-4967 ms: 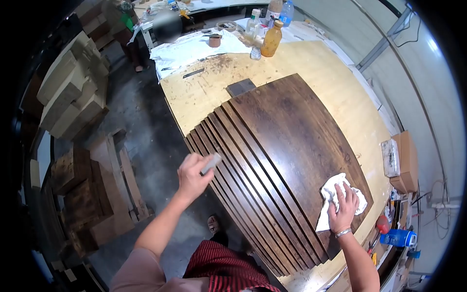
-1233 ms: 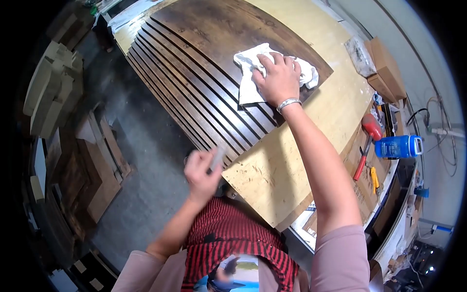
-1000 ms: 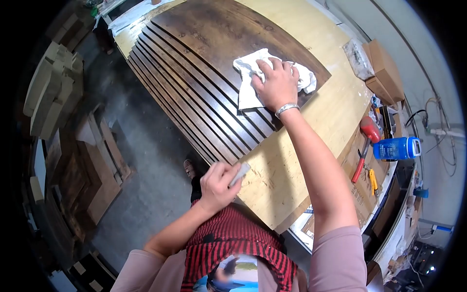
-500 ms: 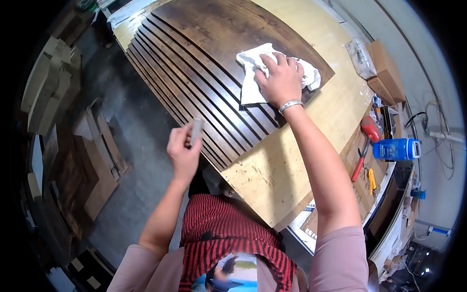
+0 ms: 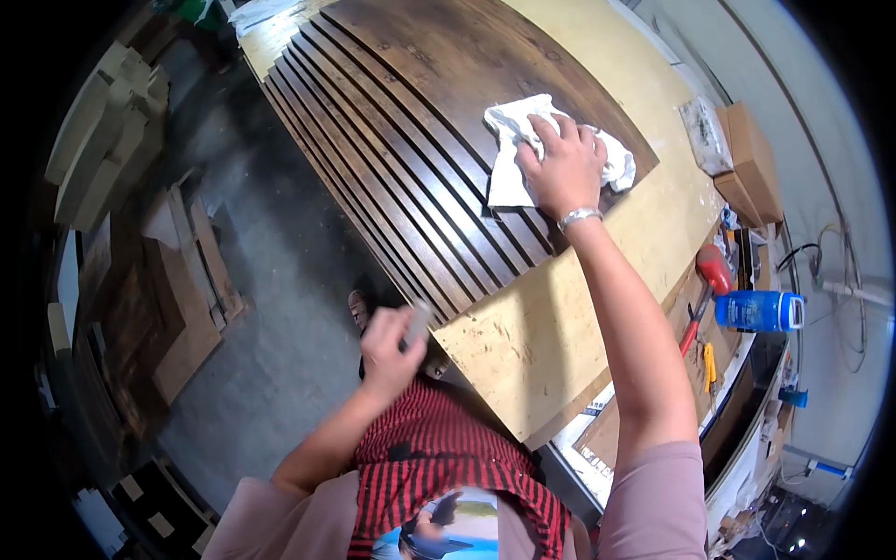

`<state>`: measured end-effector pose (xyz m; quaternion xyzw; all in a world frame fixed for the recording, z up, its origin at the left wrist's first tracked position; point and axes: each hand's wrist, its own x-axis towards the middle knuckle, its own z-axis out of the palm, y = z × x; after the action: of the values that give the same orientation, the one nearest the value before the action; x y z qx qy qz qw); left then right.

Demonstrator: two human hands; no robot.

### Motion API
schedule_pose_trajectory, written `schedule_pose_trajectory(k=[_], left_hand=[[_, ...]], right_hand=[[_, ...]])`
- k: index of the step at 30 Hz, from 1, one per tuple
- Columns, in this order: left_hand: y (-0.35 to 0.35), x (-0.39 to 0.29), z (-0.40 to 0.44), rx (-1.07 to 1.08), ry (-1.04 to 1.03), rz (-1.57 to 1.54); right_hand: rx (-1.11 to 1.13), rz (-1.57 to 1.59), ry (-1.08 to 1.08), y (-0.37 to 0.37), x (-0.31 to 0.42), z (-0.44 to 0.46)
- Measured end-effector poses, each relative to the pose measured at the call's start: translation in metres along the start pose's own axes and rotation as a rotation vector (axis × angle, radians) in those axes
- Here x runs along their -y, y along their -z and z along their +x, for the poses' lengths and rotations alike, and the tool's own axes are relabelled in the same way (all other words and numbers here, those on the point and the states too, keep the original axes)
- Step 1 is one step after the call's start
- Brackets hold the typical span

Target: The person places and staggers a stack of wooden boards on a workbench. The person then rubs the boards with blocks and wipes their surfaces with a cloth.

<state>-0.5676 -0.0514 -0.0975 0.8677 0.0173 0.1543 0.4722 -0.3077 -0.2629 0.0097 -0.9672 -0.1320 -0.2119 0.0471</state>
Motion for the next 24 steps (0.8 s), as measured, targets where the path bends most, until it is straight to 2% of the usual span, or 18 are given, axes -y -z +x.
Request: schedule_pose_trajectory(k=[1,2,4,14,24], left_hand=[[0.000,-0.006,-0.011,0.035,-0.102,0.000],[0.002,-0.012,-0.021,0.106,-0.105,-0.035],[0.003,-0.015,-0.020,0.032,-0.077,-0.057],[0.021,0.054,0.100,-0.307,-0.118,0.151],[0.069,0.111,0.211,-0.367,-0.052,0.284]], right_hand=[[-0.013,0.016,0.011,-0.003,-0.002,0.000],[-0.015,0.014,0.012,-0.002,-0.002,0.000],[-0.015,0.010,0.013,-0.001,-0.001,0.000],[0.016,0.028,0.016,0.003,0.000,0.001],[0.036,0.003,0.055,0.003,-0.002,0.002]])
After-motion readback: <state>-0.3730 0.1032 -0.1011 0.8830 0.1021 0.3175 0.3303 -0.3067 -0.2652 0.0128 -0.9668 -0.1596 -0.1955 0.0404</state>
